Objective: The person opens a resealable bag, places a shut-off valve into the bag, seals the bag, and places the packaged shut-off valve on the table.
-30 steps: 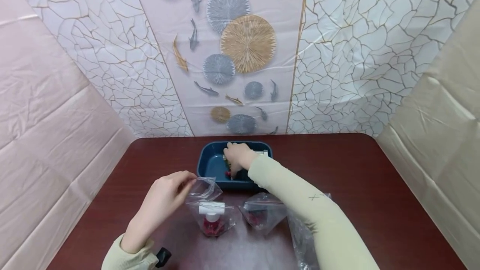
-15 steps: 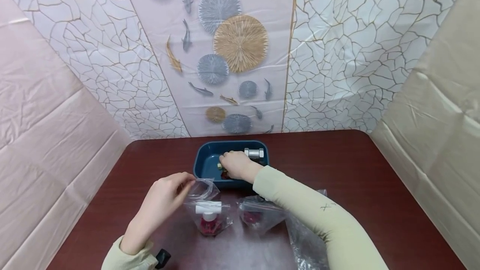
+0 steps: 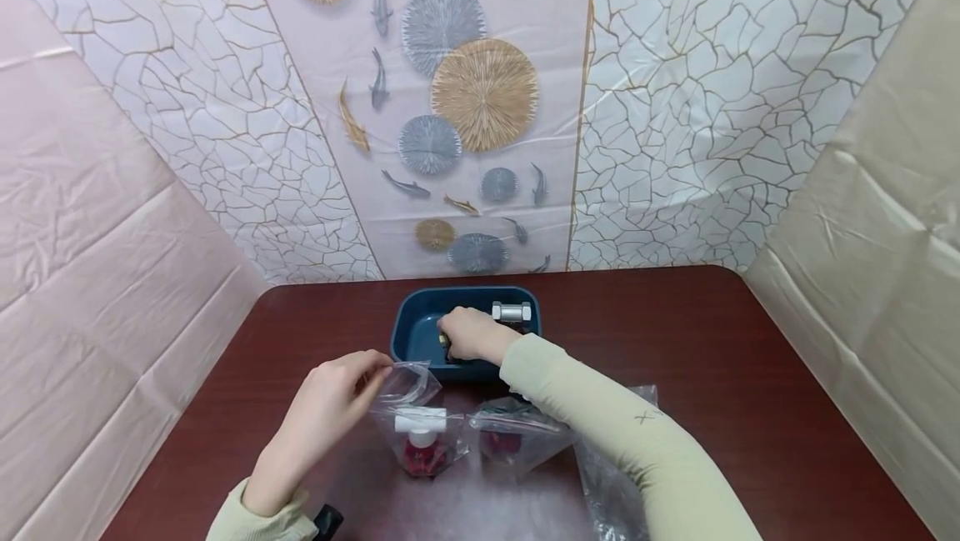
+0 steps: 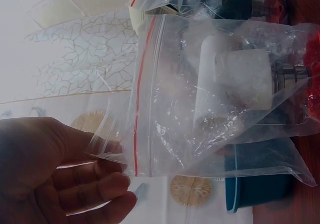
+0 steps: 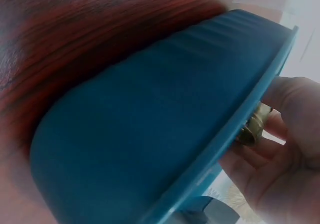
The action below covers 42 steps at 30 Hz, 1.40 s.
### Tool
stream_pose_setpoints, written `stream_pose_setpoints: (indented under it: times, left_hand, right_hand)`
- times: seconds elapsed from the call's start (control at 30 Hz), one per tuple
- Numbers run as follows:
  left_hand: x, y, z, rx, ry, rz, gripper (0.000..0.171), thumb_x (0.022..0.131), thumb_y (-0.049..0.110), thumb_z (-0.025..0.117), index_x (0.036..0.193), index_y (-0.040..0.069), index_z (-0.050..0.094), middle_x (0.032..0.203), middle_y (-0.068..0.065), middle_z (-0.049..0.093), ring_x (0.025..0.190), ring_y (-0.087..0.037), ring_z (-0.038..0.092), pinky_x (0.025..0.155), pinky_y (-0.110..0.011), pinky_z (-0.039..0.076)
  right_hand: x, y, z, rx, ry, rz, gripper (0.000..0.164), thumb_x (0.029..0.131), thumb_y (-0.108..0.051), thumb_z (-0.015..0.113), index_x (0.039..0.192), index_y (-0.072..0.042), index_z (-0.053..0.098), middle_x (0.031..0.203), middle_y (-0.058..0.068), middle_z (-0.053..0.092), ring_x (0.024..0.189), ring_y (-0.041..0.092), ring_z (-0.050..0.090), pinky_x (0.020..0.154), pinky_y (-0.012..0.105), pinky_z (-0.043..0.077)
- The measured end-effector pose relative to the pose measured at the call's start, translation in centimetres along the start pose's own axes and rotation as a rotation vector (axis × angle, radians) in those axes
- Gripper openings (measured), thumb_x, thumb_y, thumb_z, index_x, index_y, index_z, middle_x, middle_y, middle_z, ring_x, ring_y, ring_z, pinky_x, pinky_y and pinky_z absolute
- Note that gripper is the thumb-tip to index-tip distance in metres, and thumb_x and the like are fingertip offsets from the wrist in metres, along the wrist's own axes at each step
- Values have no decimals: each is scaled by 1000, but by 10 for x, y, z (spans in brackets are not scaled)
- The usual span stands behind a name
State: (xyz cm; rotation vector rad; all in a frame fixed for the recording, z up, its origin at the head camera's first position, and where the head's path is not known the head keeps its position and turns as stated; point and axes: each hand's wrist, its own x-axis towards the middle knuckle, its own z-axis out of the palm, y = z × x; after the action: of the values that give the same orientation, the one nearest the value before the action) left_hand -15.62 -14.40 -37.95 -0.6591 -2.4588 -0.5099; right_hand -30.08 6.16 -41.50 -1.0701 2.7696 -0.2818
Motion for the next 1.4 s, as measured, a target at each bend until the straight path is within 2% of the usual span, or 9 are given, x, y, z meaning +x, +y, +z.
stream_pose_setpoints:
  times: [0.13, 0.27, 0.5, 0.67, 0.83, 0.93, 1.07, 1.2, 1.4]
  left_hand:
    - [-1, 0, -1, -3, 4, -1, 7, 88, 9, 77, 91, 14, 73, 83, 4, 70, 67, -10, 63, 60, -35, 53]
    - [-1, -1, -1, 2, 7, 0, 8, 88, 9, 78, 91, 14, 73, 83, 4, 70, 67, -10, 64, 60, -35, 53]
    - [1, -4, -3, 2, 13, 1, 7, 88, 9, 78, 90, 14, 73, 82, 5, 69, 63, -7, 57, 58, -32, 50]
    - [2, -3, -4, -6, 5, -1, 8, 88, 8, 77, 90, 14, 73, 81, 6, 68, 61, -6, 52, 56, -29, 47]
    - [1, -2, -5, -20, 7, -1, 7, 88, 8, 77, 91, 13, 73, 81, 5, 68, 60, -6, 52, 56, -29, 46]
    - [1, -1, -5, -27, 12, 8, 3, 91, 10, 75, 92, 13, 74, 82, 6, 68, 60, -6, 52, 56, -29, 46]
    - [4, 0, -6, -18, 32, 30, 2, 92, 14, 74, 93, 16, 74, 83, 7, 69, 60, -5, 54, 55, -28, 47]
    - [5, 1, -7, -9, 56, 41, 6, 89, 13, 77, 93, 17, 74, 80, 9, 67, 60, -4, 55, 54, -28, 48]
    - [12, 2, -15, -19, 74, 52, 5, 90, 12, 76, 95, 14, 74, 75, 9, 61, 58, -6, 51, 53, -28, 46]
  right_hand:
    - [-6, 1, -9, 64, 22, -15, 9, 90, -13, 77, 94, -11, 69, 78, -3, 59, 68, 12, 57, 64, 32, 49]
    - [-15, -2, -40, 86, 98, -22, 13, 91, -17, 76, 101, -12, 71, 82, -4, 62, 68, 11, 57, 65, 33, 48]
    - [-48, -16, -112, 82, 365, -67, 18, 91, -22, 77, 106, -13, 72, 91, -3, 68, 78, 13, 61, 70, 35, 51]
    - [-79, -26, -142, 76, 540, -139, 20, 89, -19, 79, 106, -11, 72, 97, 1, 70, 84, 16, 62, 75, 37, 51]
    - [-100, -38, -144, 67, 629, -207, 22, 87, -18, 81, 105, -12, 72, 96, -1, 69, 82, 13, 61, 73, 34, 51]
    - [-110, -48, -134, 70, 658, -258, 25, 85, -16, 82, 107, -11, 72, 99, 0, 69, 84, 12, 63, 73, 33, 53]
    - [-119, -62, -120, 56, 692, -368, 28, 83, -11, 84, 109, -10, 72, 100, 0, 69, 86, 11, 65, 74, 31, 55]
    - [-122, -75, -109, 42, 691, -463, 31, 81, -10, 85, 109, -10, 71, 103, -2, 69, 90, 8, 65, 77, 26, 55]
    - [-123, -84, -107, 34, 682, -506, 34, 80, -9, 86, 111, -9, 71, 107, -1, 69, 96, 10, 66, 80, 25, 55]
